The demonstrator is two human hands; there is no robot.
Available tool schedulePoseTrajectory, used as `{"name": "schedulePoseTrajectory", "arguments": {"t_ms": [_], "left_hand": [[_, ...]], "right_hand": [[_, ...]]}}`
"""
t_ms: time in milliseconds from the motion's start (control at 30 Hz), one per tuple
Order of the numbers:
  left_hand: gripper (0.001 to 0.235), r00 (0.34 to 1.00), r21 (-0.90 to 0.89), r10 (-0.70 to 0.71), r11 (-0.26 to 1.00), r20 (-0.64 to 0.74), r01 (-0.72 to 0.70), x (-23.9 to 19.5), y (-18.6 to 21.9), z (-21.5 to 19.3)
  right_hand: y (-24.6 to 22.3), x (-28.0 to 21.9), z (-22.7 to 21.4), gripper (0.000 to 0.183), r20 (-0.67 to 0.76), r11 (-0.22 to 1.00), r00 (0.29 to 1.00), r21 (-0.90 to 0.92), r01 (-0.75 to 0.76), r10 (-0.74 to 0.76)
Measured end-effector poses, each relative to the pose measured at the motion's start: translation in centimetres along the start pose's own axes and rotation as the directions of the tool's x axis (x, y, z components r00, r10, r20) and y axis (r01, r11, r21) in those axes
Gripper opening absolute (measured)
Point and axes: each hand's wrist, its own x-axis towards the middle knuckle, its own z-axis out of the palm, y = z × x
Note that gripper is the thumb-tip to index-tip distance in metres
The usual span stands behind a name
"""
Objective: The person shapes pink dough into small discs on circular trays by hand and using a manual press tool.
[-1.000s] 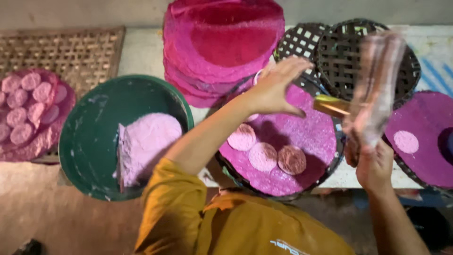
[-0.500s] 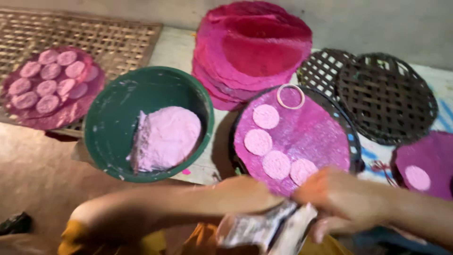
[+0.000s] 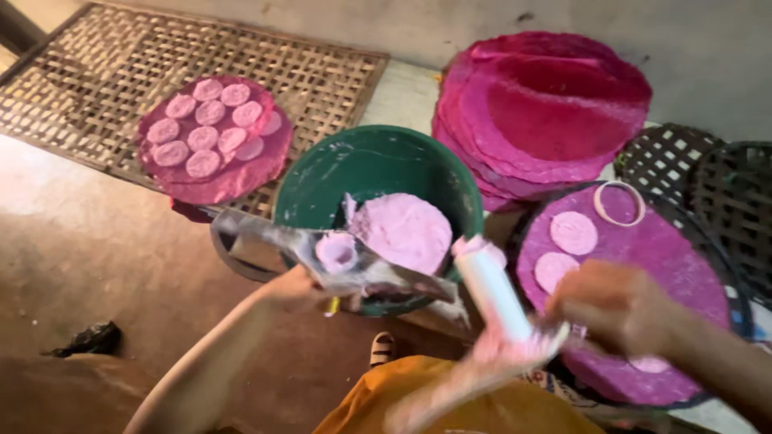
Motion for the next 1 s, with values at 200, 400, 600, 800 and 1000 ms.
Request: {"name": "schedulePoseTrajectory", "arguments": {"t_ms": [200,400,600,800,1000], "left_hand": [[0.049,0.929,-0.679,0.001,0.683,0.37,0.27,1.6,-4.3,-2.1],[0.042,0.949,-0.346,-0.12,0.912,0.293,0.222,1.8,-5.2,-1.0],[0.065,0.997,-0.385,-0.068,0.921,-0.022,0.054,0.7,-3.6,-2.6],[0.051,0.989,-0.323,-0.068,0.946,-0.134,0.021,0.1,-1.8,-3.9],[0.028,0.994,-0.346,0.008,0.937,-0.107,-0.044,-0.4,-0.1,-4.8]], "right_hand": [[5.7,6.7,4.2,0.011,-0.071,0.782,0.974,-0.61,0.126,-0.213],[4.3,10.9,7.0,0.024,-0.195,0.763,0.977,-0.643,-0.064,-0.082],[3.4,13.2,8.9,0.021,-0.26,0.748,0.961,-0.62,-0.239,0.091],[0.2,15.6,10.4,0.032,-0.546,0.85,0.837,-0.436,-0.295,0.011],[-2.0,16.4,11.4,0.051,-0.429,0.864,0.903,-0.446,-0.233,0.022]]}}
